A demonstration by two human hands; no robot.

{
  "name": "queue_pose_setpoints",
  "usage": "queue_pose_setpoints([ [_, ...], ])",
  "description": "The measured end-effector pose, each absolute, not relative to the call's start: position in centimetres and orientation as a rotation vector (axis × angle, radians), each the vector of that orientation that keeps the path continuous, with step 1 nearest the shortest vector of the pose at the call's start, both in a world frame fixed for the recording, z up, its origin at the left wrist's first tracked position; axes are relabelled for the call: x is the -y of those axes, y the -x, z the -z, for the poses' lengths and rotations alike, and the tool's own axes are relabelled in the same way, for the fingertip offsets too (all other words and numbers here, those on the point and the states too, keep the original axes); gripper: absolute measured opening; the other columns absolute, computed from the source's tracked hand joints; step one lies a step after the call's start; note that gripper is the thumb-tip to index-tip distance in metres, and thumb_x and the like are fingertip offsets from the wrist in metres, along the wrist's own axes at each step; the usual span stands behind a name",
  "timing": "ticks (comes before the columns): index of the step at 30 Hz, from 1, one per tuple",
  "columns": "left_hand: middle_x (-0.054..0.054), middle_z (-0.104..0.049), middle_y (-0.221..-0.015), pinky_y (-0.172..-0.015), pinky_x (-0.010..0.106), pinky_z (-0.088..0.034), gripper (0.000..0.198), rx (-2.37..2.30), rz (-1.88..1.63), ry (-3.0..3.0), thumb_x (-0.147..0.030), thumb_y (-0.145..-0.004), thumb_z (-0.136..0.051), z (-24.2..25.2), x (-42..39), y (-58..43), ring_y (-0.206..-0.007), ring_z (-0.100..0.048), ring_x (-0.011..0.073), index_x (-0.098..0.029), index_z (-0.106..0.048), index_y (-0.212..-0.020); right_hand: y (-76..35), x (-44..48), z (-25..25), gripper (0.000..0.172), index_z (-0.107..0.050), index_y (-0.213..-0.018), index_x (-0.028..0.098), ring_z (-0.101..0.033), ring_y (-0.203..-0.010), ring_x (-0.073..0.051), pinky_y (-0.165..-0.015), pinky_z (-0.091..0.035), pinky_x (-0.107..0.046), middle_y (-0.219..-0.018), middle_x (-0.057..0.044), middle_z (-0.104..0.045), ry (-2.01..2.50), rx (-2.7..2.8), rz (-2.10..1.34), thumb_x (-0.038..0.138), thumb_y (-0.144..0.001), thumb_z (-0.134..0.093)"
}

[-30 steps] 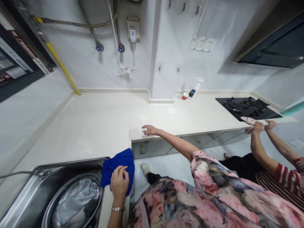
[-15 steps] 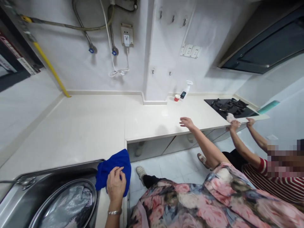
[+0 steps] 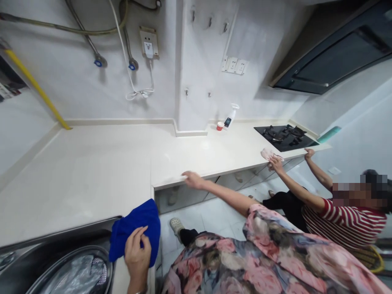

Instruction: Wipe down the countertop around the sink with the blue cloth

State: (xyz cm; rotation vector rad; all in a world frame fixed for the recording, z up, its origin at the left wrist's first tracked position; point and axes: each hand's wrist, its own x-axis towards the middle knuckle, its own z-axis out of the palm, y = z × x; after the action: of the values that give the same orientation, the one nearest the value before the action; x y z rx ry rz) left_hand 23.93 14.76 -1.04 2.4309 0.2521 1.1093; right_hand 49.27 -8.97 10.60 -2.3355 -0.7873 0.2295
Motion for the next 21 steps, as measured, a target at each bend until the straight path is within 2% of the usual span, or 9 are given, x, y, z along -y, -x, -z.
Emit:
queue_pose_setpoints([
  [1,0.010,-0.074,-0.109,-0.096,0.039,-0.054,0.024,-0.265,-1.128,-2.387,-0.016,-0.098,-0.052,1.0,-14.7,-23.4,-0.099,-0.069,0.0224,-0.018,-0.075,-0.106,-47.7,6.1,-9.7,0.037,-0.068,-0.129,0.017,-0.066,-0.124,-0.023,-0.111,-0.052,-0.038,-0.134,-0.013,-0.069,2.322,0.878,-0.264,0.017,-0.093,-0.064],
  [3,0.008,-0.076,-0.107,-0.093,0.037,-0.055,0.022,-0.284,-1.168,-2.337,-0.015,-0.096,-0.055,1.0,-14.7,-21.9,-0.095,-0.070,0.0209,-0.020,-0.075,-0.104,-44.1,0.8,-7.6,0.046,-0.058,-0.143,0.015,-0.056,-0.139,-0.026,-0.116,-0.049,-0.043,-0.153,-0.016,-0.057,2.247,1.303,-0.279,0.023,-0.098,-0.058],
  [5,0.006,-0.077,-0.101,-0.089,0.035,-0.055,0.021,-0.286,-1.197,-2.324,-0.014,-0.095,-0.056,1.3,-14.6,-20.0,-0.090,-0.071,0.0198,-0.021,-0.075,-0.100,-40.3,-3.2,-5.6,0.057,-0.046,-0.155,0.021,-0.051,-0.143,-0.032,-0.117,-0.045,-0.056,-0.165,-0.015,-0.044,2.210,1.511,-0.252,0.037,-0.102,-0.055],
  [7,0.005,-0.077,-0.096,-0.085,0.034,-0.055,0.022,-0.284,-1.183,-2.326,-0.015,-0.096,-0.054,1.2,-14.2,-17.6,-0.086,-0.072,0.0188,-0.022,-0.074,-0.098,-36.6,-5.2,-4.1,0.067,-0.038,-0.161,0.027,-0.045,-0.147,-0.037,-0.116,-0.042,-0.066,-0.170,-0.012,-0.037,2.236,1.563,-0.329,0.051,-0.101,-0.056],
  [9,0.003,-0.077,-0.092,-0.083,0.032,-0.057,0.024,-0.300,-1.142,-2.338,-0.015,-0.097,-0.050,0.6,-13.2,-14.9,-0.084,-0.073,0.0174,-0.022,-0.073,-0.096,-33.5,-5.2,-3.5,0.072,-0.035,-0.164,0.027,-0.035,-0.153,-0.042,-0.119,-0.033,-0.072,-0.172,-0.012,-0.034,2.297,1.559,-0.415,0.056,-0.101,-0.055],
  [12,0.002,-0.077,-0.087,-0.080,0.029,-0.060,0.028,-0.413,-1.096,-2.360,-0.012,-0.096,-0.047,-0.5,-11.4,-11.4,-0.082,-0.074,0.0151,-0.023,-0.073,-0.091,-31.3,-4.4,-3.2,0.072,-0.034,-0.166,0.021,-0.016,-0.161,-0.043,-0.126,-0.015,-0.071,-0.174,-0.015,-0.026,2.392,1.526,-0.438,0.051,-0.103,-0.050],
  [15,0.003,-0.077,-0.087,-0.077,0.030,-0.061,0.029,-0.588,-1.054,-2.338,-0.015,-0.095,-0.047,-0.9,-9.9,-8.7,-0.079,-0.073,0.0162,-0.022,-0.075,-0.095,-30.6,-5.0,-2.4,0.080,-0.027,-0.170,0.023,-0.016,-0.161,-0.045,-0.127,-0.014,-0.068,-0.176,-0.014,-0.020,2.470,1.514,-0.427,0.053,-0.100,-0.053],
  [18,0.006,-0.077,-0.093,-0.079,0.032,-0.063,0.029,-0.748,-1.002,-2.276,-0.018,-0.094,-0.049,-0.6,-8.6,-6.2,-0.084,-0.073,0.0187,-0.022,-0.077,-0.102,-29.7,-6.1,-1.3,0.088,-0.022,-0.170,0.032,-0.016,-0.159,-0.052,-0.122,-0.015,-0.074,-0.178,-0.012,-0.012,2.511,1.576,-0.349,0.064,-0.096,-0.056],
  [21,0.006,-0.077,-0.097,-0.082,0.031,-0.063,0.034,-0.814,-0.978,-2.232,-0.015,-0.095,-0.047,-0.1,-7.6,-4.1,-0.087,-0.074,0.0188,-0.022,-0.077,-0.109,-30.2,-6.8,-0.3,0.077,-0.029,-0.168,0.035,-0.012,-0.160,-0.051,-0.122,-0.011,-0.076,-0.178,-0.010,-0.012,2.521,1.680,-0.231,0.064,-0.100,-0.050],
])
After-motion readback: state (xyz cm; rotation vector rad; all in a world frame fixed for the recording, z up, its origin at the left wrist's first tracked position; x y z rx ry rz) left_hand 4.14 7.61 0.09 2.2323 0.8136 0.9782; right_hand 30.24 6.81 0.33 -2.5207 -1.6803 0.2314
